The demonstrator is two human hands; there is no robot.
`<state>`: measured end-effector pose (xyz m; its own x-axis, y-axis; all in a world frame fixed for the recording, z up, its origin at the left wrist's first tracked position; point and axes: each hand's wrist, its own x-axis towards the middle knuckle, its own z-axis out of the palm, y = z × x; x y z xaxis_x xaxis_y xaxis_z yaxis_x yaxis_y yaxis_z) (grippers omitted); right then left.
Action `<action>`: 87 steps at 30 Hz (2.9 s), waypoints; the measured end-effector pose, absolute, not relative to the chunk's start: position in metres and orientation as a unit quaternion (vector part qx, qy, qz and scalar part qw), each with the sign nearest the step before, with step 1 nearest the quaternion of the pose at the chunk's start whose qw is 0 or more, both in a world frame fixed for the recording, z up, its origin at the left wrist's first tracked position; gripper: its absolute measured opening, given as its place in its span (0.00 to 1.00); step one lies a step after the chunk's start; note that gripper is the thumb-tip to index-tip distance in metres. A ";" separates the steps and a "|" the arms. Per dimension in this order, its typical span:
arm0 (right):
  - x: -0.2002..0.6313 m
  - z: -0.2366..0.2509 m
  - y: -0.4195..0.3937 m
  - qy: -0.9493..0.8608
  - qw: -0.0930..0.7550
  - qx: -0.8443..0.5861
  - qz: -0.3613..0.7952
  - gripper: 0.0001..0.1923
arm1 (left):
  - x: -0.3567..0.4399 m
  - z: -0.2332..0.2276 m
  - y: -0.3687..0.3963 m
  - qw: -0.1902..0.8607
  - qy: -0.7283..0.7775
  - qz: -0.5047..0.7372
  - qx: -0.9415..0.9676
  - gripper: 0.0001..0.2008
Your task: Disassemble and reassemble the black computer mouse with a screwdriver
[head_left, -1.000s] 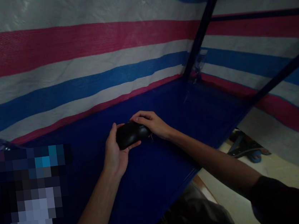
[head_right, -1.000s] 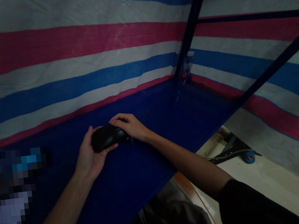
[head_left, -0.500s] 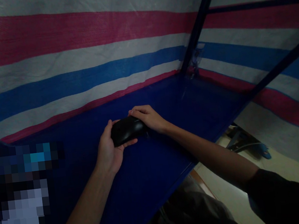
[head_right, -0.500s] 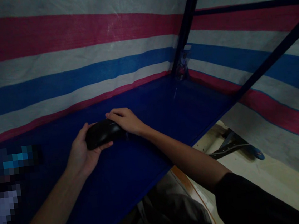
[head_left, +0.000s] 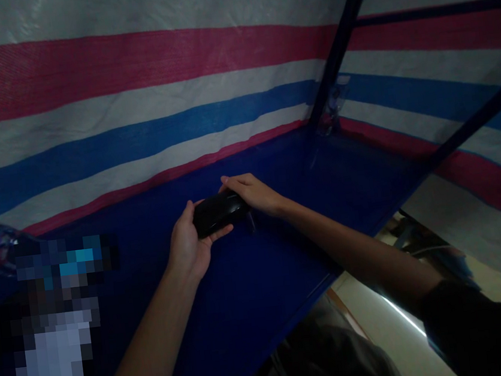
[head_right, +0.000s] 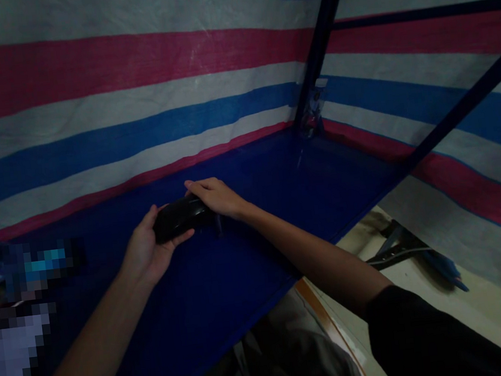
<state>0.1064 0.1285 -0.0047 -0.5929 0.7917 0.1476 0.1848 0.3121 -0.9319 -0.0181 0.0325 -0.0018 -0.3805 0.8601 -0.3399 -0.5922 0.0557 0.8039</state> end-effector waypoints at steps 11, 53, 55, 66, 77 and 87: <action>0.104 -0.010 0.121 -0.828 0.335 -0.251 0.374 0.25 | -0.023 -0.006 0.031 0.557 0.423 0.705 0.117 0.19; 0.098 -0.010 0.116 -0.701 0.402 -0.295 0.510 0.16 | -0.019 -0.010 0.032 0.520 0.450 0.704 0.175 0.09; 0.099 -0.011 0.115 -0.719 0.418 -0.278 0.481 0.17 | -0.020 -0.010 0.032 0.528 0.449 0.701 0.165 0.10; 0.103 -0.008 0.121 -0.669 0.437 -0.272 0.537 0.09 | -0.019 -0.010 0.026 0.370 0.538 0.656 0.378 0.14; 0.108 0.001 0.123 -0.763 0.427 -0.272 0.402 0.17 | -0.014 -0.010 0.019 0.189 0.592 0.614 0.487 0.24; 0.132 -0.013 0.153 -0.853 0.091 -0.499 0.122 0.15 | -0.030 -0.009 0.033 0.440 0.478 0.711 0.270 0.14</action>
<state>0.1321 0.1533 -0.0132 -0.4855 0.8736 0.0333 0.8290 0.4721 -0.2997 -0.0300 0.0327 -0.0093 -0.4667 0.8836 -0.0373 -0.3686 -0.1560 0.9164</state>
